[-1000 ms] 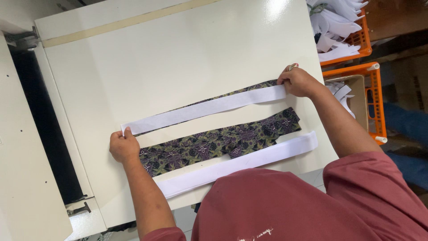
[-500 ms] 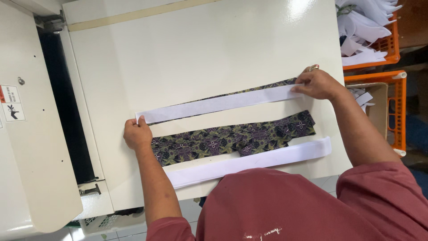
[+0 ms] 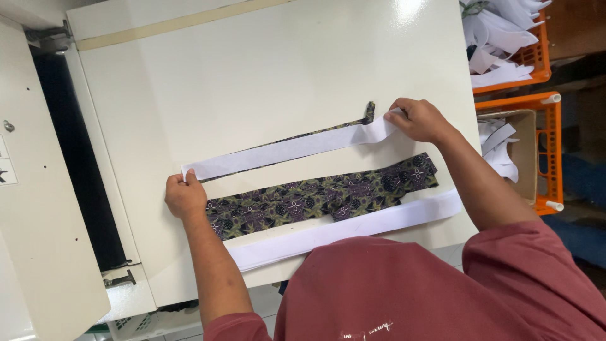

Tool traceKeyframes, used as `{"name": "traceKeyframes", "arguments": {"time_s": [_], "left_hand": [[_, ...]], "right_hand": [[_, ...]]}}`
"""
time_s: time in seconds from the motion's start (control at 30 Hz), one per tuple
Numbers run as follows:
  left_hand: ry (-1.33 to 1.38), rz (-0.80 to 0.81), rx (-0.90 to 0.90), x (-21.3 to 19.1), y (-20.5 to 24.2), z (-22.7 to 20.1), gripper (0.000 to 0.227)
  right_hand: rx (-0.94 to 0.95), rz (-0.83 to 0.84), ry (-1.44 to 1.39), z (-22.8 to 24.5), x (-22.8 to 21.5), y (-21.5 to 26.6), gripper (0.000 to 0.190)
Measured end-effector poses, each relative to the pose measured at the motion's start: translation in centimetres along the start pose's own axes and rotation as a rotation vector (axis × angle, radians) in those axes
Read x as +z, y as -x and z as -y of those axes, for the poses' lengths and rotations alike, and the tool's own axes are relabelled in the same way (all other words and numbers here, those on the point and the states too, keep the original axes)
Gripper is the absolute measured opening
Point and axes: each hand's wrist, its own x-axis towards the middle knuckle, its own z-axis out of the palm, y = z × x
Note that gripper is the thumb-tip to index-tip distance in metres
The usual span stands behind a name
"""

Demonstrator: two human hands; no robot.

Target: The person repeatedly picks up patterned fabric strips and white paper strips, aligns them on a white work surface, and feeds them into a machine. The person handles the strips one at a time, adjusting alignment before each insertion.

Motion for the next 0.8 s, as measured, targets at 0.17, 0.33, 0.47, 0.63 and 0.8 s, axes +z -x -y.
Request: {"name": "traceKeyframes", "arguments": {"time_s": [0.17, 0.33, 0.47, 0.63, 0.8], "left_hand": [[-0.024, 0.014, -0.012, 0.0, 0.2, 0.6, 0.028], [-0.017, -0.004, 0.017, 0.1, -0.3, 0.4, 0.028], [-0.009, 0.007, 0.004, 0.5, -0.2, 1.0, 0.028], [0.000, 0.018, -0.016, 0.3, -0.4, 0.5, 0.028], [-0.011, -0.002, 0.022, 0.2, -0.2, 0.6, 0.027]], "right_hand": [[-0.448, 0.009, -0.146, 3.9, 5.8, 0.4, 0.022], [-0.674, -0.288, 0.006, 4.8, 11.1, 0.4, 0.016], [-0.523, -0.426, -0.016, 1.4, 11.7, 1.3, 0.013], [-0.393, -0.547, 0.051, -2.2, 9.5, 2.2, 0.013], [-0.399, -0.651, 0.234, -4.6, 7.5, 2.9, 0.010]]}}
